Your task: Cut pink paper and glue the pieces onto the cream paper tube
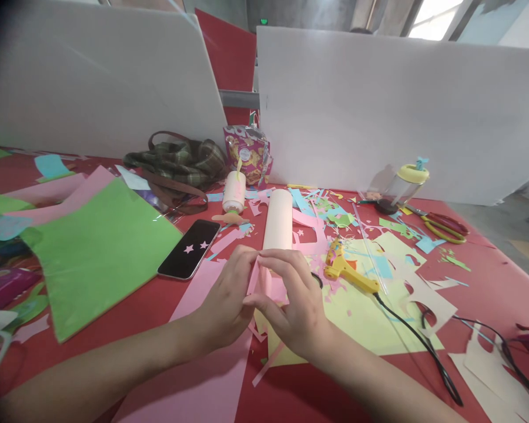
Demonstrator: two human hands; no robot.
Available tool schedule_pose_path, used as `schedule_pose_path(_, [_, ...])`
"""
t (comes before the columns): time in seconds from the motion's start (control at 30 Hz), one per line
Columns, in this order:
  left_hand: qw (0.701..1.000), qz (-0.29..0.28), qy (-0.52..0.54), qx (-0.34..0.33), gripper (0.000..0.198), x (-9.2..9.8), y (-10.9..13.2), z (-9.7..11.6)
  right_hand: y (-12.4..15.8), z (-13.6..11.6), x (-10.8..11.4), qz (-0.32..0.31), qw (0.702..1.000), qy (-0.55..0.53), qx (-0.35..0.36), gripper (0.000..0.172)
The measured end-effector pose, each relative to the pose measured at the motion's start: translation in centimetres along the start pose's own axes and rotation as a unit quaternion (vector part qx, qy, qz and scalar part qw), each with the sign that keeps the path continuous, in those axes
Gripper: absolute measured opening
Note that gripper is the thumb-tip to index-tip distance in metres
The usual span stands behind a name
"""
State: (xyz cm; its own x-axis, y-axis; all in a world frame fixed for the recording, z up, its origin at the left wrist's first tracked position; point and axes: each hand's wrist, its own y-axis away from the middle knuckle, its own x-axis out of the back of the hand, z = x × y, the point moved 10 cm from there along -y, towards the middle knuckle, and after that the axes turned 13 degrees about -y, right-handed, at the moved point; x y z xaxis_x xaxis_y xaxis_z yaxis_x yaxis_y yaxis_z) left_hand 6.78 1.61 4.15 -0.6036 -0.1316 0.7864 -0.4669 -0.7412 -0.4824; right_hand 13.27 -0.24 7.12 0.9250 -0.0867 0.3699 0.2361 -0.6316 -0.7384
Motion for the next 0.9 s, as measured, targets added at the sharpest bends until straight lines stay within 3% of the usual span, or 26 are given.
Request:
schedule_pose_path(0.5, [1.0,-0.002,-0.003,0.0,0.01,-0.1,0.0,0.0,0.2,-1.2,0.0,0.004,0.999,0.037,0.039,0.011])
schedule_pose_path(0.7, [1.0,-0.02,0.0,0.013,0.019,-0.5,0.1,-0.3,0.3,-2.0,-0.1,0.008,0.997,0.039,0.069,0.007])
schedule_pose_path(0.83, [0.986,-0.052,0.133,0.082,0.019,-1.1,-0.1,-1.5,0.3,-2.3,-0.3,-0.003,0.997,0.03,0.078,0.005])
schedule_pose_path(0.9, [0.947,-0.076,0.272,0.156,0.02,-1.9,0.0,-2.5,0.3,-2.0,-0.2,-0.009,0.997,0.019,0.069,0.008])
